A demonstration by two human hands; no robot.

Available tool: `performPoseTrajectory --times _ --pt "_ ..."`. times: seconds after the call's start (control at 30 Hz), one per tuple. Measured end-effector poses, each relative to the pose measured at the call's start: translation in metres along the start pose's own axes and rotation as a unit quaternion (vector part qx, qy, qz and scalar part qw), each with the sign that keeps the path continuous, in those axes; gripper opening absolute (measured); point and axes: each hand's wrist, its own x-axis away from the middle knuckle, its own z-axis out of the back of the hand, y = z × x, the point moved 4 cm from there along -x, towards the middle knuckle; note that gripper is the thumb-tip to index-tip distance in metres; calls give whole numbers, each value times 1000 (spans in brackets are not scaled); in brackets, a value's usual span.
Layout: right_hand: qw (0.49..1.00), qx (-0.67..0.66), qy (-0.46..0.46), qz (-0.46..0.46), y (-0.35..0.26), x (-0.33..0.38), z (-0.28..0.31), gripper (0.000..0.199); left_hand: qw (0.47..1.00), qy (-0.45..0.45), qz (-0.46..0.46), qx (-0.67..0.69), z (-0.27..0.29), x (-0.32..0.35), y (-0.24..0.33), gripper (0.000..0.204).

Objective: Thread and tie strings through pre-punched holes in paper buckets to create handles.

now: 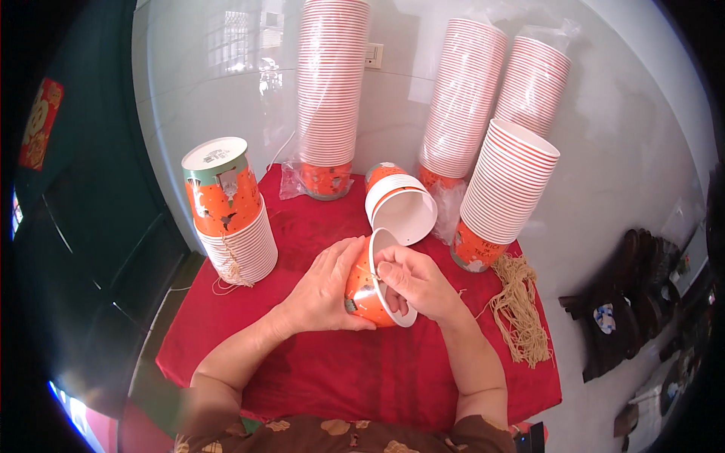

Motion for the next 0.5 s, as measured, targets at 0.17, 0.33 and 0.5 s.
performPoseTrajectory --times 0.17,0.33,0.5 --pt "997 58 15 45 2 -1 -5 19 999 26 17 -8 -6 1 -4 127" --pt "981 164 40 98 1 -3 -2 16 999 27 21 -3 -20 5 -4 128" --pt "974 197 46 99 6 -5 2 16 999 -6 32 -1 -17 6 -5 128"
